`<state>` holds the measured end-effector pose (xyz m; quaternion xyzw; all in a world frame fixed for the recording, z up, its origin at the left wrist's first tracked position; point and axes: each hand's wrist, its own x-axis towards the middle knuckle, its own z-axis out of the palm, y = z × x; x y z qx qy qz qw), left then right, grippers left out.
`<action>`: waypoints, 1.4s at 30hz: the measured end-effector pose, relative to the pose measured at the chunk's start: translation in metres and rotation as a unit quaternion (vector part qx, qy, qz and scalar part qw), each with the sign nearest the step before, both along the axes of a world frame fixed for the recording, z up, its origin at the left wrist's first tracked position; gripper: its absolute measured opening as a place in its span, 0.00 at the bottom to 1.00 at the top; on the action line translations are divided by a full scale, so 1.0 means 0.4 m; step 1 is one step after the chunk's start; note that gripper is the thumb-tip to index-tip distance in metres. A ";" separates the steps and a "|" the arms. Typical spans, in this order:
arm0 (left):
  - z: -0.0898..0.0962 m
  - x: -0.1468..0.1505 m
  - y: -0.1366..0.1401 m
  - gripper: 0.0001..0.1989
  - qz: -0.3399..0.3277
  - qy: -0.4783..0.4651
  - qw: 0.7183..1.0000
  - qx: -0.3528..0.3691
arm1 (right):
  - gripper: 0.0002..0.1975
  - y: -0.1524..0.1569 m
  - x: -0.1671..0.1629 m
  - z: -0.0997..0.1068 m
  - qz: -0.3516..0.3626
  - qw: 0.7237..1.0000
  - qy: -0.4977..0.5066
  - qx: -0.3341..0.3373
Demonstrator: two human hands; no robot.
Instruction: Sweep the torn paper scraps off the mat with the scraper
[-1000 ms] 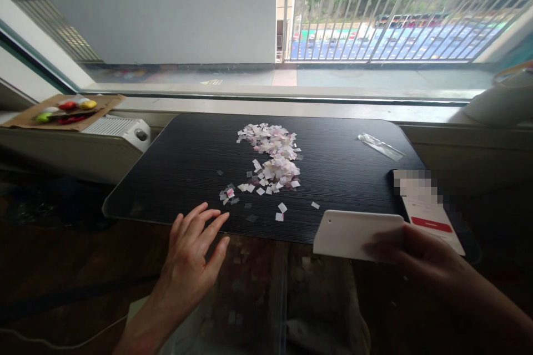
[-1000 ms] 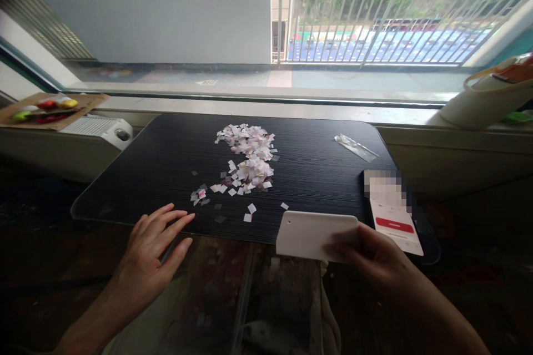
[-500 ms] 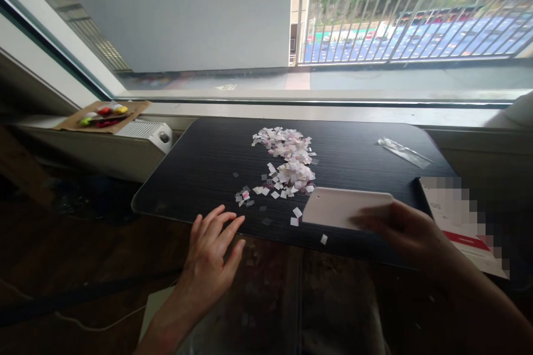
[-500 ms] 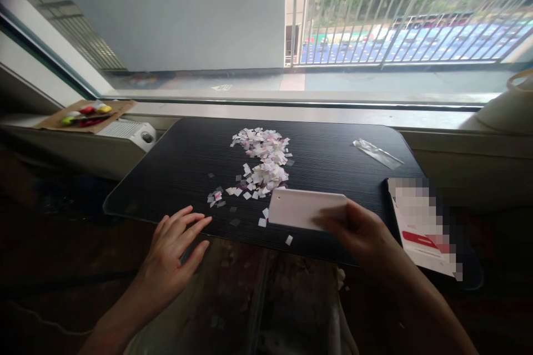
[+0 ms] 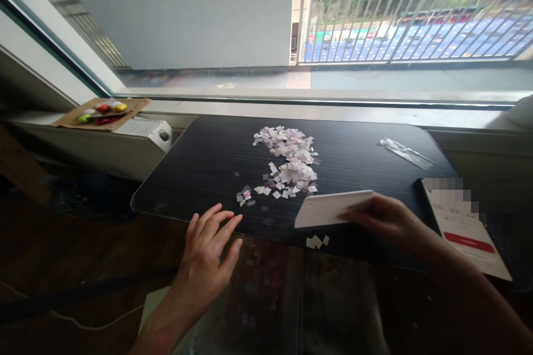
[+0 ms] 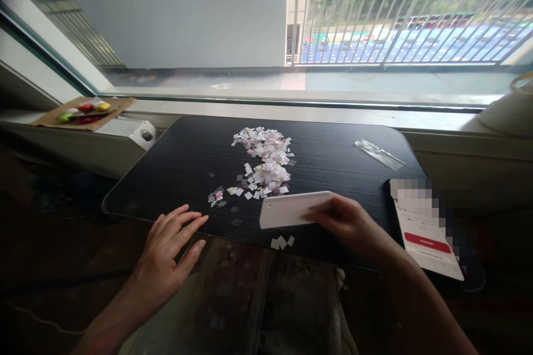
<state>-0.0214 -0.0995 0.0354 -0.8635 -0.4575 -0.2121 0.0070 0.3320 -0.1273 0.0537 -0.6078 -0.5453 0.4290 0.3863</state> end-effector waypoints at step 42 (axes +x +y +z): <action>-0.004 -0.009 -0.027 0.18 0.048 -0.025 0.996 -0.075 | 0.09 0.032 -0.178 -0.072 -0.031 0.981 -0.140 0.130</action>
